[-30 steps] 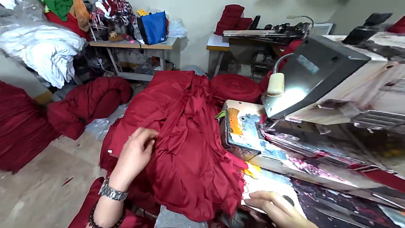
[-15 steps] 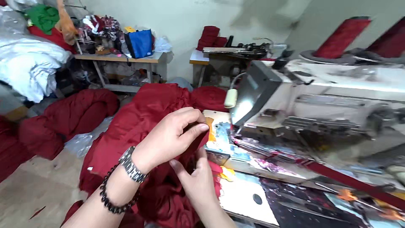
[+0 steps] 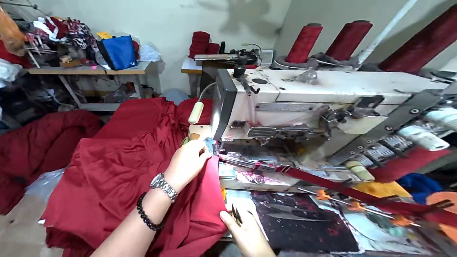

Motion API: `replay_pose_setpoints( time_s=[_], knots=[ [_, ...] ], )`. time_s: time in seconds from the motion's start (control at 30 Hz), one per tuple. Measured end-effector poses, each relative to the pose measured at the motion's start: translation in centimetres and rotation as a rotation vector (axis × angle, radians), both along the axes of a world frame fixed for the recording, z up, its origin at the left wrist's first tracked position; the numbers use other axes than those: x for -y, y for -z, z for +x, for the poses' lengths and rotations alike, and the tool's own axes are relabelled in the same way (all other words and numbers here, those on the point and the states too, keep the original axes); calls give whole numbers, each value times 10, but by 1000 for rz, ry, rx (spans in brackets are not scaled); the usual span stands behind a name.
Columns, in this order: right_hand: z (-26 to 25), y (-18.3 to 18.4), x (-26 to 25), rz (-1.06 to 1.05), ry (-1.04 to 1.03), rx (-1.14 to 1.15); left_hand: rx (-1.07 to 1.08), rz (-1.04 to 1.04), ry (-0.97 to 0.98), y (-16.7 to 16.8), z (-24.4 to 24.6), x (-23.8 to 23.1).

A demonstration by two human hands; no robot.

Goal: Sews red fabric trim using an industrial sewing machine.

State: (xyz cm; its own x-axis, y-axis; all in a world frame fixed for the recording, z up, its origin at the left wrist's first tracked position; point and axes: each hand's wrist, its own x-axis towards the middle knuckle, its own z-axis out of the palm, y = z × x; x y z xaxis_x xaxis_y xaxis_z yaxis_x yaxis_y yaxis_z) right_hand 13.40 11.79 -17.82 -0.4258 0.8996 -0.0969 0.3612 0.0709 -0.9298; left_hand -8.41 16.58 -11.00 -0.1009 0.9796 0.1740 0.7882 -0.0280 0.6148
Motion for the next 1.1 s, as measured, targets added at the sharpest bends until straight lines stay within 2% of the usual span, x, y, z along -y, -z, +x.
replay_pose_setpoints(
  time_s=[0.1, 0.27, 0.47, 0.67, 0.93, 1.03, 1.07, 1.1],
  knots=[
    [3, 3, 2, 19, -10, 34, -64, -32, -71, 4, 10, -5],
    [6, 4, 5, 94, -30, -5, -46, -68, -77, 2, 13, -6],
    [7, 9, 8, 182, 29, -27, -91, 24, -113, 8, 18, -11],
    [12, 8, 8, 215, 13, 10, -116, 0, -111, 8, 20, -13],
    [-2, -2, -9, 262, 115, 88, -109, 6, -160, 4, 16, -39],
    [-9, -16, -17, 141, 112, 127, -159, -9, -189, -18, 23, -16],
    [-9, -21, -19, 90, 96, 127, -192, 36, -170, -21, 23, -8],
    [-9, -22, -20, 70, 89, 103, -228, 166, -132, -10, 16, -7]
  ],
)
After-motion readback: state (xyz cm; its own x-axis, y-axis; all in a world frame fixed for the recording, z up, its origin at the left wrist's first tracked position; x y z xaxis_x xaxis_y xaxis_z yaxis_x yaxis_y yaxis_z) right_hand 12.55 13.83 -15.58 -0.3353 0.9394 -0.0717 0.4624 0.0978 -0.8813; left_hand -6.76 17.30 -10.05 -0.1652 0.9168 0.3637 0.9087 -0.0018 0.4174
